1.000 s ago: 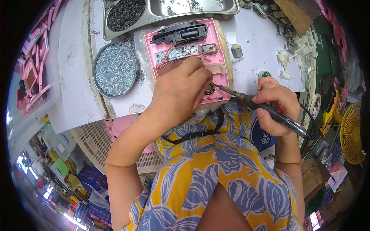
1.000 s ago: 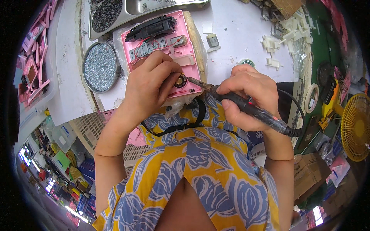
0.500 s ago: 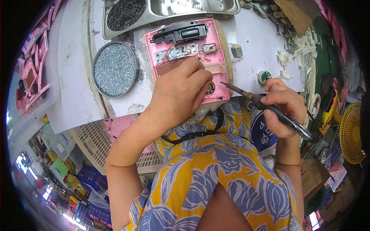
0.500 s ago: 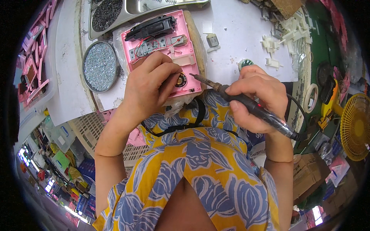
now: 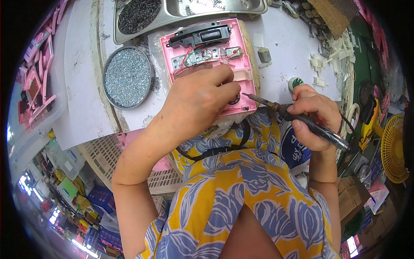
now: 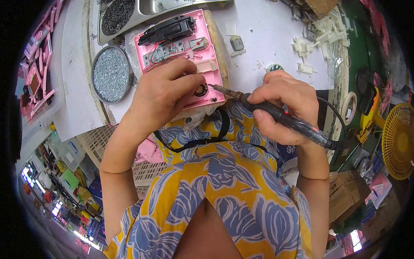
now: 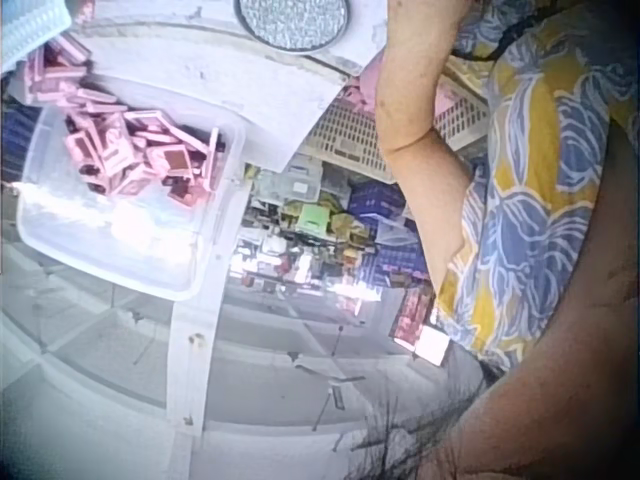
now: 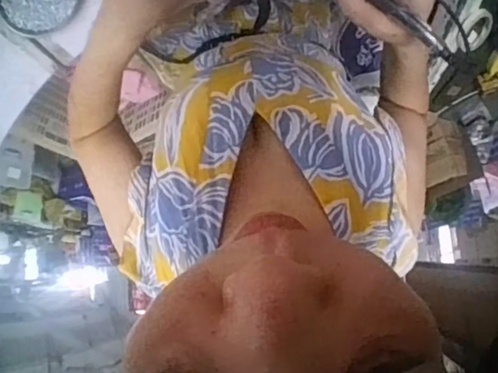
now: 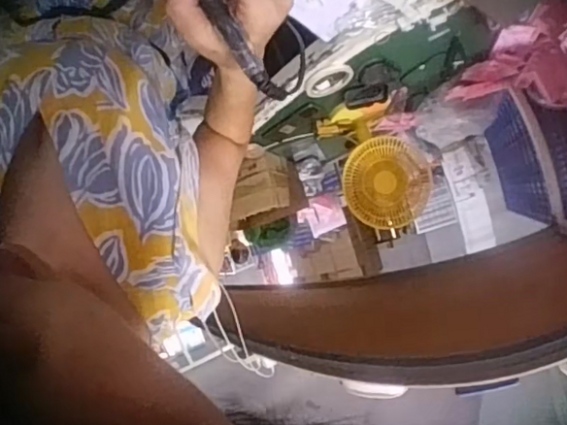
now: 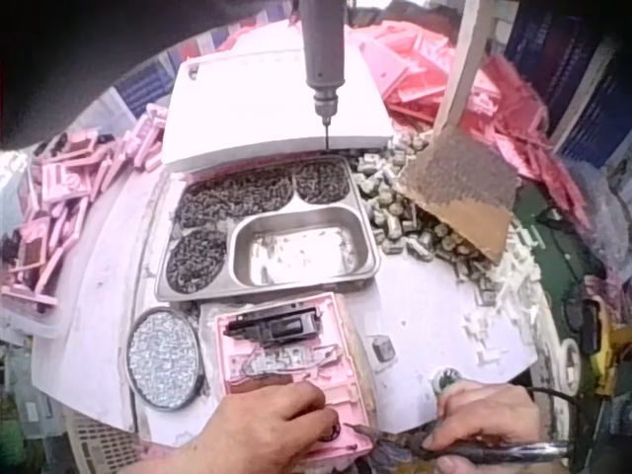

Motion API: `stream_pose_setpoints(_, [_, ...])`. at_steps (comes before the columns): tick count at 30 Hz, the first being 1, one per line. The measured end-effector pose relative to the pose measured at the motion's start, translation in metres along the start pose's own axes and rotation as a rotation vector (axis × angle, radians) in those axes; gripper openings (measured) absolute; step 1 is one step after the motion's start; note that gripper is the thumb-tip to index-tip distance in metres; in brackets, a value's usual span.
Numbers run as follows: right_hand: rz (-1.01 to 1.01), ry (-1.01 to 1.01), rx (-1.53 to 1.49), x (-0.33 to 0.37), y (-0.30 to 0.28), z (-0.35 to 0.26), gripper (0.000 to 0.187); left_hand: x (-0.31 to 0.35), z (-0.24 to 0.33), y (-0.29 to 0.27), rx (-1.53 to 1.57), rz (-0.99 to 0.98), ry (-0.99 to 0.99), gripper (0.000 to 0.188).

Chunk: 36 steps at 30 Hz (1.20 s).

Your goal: Assembling internal electronic components and housing for a pink toy device using a soldering iron and electric screwdriver.

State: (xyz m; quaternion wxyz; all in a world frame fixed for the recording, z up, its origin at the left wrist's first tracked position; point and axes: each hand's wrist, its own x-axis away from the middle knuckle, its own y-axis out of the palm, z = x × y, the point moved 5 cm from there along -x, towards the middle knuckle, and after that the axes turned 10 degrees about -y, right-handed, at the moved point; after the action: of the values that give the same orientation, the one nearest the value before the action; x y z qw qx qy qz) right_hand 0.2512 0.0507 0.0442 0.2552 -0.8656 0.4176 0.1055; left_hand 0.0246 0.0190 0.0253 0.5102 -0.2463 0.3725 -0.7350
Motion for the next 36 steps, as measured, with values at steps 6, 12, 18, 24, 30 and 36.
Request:
stream_pose_setpoints(6, [-0.03, -0.027, 0.0, -0.004, 0.003, 0.001, 0.022, -0.002, 0.004, 0.0, -0.076, -0.021, 0.052, 0.028])
stream_pose_setpoints(12, [-0.045, -0.044, 0.002, -0.006, 0.005, 0.002, 0.022, -0.001, 0.006, 0.001, -0.082, 0.002, 0.059, 0.027])
stream_pose_setpoints(18, [-0.046, -0.003, 0.023, -0.01, 0.004, -0.001, 0.021, 0.001, 0.007, 0.0, -0.127, -0.017, 0.066, 0.027])
stream_pose_setpoints(24, [0.37, 0.165, 0.028, 0.042, -0.065, -0.008, 0.031, 0.001, 0.005, 0.0, -0.126, -0.031, 0.09, 0.028])
stream_pose_setpoints(30, [1.073, 0.315, 0.41, 0.146, -0.192, -0.028, 0.014, 0.0, 0.009, 0.003, -0.15, 0.073, 0.157, 0.018])
stream_pose_setpoints(36, [1.279, 0.209, 0.789, 0.203, -0.229, -0.087, 0.004, -0.005, 0.02, 0.0, -0.146, 0.061, 0.117, 0.027])
